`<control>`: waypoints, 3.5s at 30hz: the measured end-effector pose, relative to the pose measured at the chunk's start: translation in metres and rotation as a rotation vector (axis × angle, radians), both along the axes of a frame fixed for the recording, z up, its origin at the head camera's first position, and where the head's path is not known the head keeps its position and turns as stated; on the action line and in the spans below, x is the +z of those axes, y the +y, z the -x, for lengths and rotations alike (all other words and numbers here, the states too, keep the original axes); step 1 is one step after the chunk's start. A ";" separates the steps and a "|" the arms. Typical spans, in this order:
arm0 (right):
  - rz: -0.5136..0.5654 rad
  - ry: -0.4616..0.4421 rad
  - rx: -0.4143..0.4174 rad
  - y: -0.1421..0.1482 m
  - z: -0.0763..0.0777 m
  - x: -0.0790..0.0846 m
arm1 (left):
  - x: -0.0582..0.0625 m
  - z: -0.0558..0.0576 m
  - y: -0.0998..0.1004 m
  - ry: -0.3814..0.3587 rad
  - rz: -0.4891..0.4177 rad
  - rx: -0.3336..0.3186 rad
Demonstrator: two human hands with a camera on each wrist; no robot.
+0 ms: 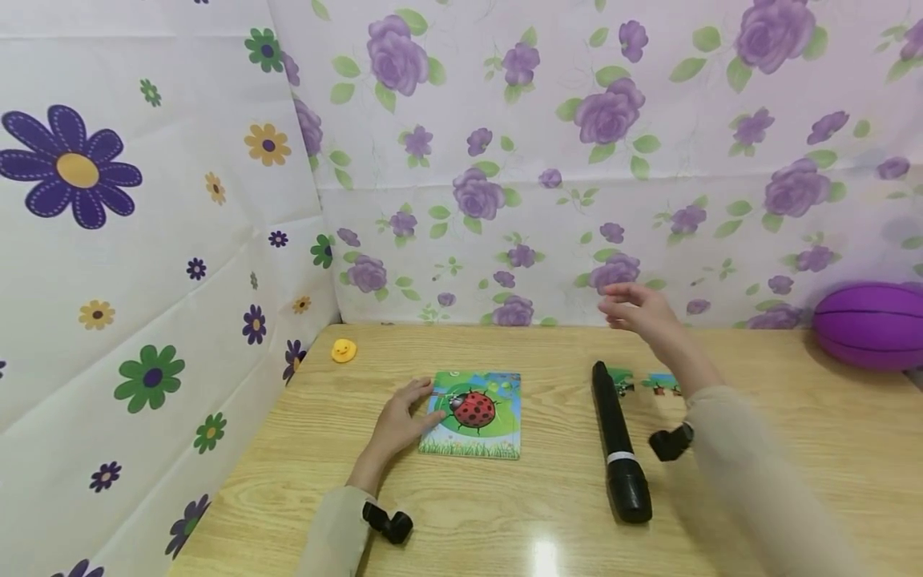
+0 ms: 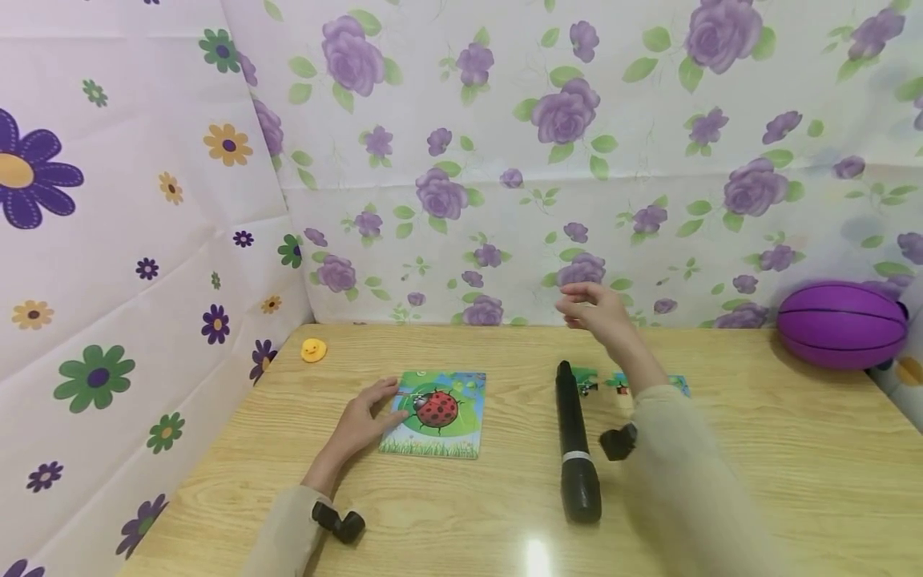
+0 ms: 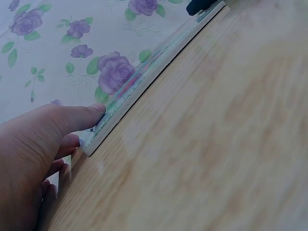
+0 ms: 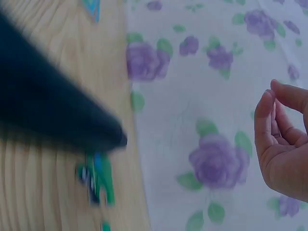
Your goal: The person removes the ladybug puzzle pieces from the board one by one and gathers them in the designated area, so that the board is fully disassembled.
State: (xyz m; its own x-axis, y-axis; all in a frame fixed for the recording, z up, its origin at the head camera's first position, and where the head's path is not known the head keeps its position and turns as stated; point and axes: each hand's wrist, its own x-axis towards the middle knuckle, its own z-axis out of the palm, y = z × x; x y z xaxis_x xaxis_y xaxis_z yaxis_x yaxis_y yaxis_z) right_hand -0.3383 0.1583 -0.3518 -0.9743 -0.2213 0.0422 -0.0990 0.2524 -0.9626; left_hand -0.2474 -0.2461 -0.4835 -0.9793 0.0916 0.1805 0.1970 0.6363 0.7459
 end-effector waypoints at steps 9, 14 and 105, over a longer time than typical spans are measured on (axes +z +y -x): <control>0.189 -0.085 0.033 -0.106 0.002 0.000 | 0.002 -0.001 -0.002 -0.003 -0.014 0.000; 0.267 -0.158 0.012 -0.145 -0.006 -0.015 | 0.003 -0.001 0.001 -0.004 -0.011 -0.011; -0.102 0.091 0.066 -0.210 -0.060 -0.126 | 0.004 0.002 -0.006 -0.100 0.029 -0.088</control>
State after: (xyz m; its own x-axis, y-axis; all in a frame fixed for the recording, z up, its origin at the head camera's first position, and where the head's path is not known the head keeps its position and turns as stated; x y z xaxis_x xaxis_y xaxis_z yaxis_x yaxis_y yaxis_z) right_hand -0.2784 -0.0512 -0.4782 -0.9506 -0.2927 0.1037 -0.2043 0.3381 -0.9187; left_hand -0.2494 -0.2520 -0.4790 -0.9802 0.1820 0.0783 0.1787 0.6416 0.7459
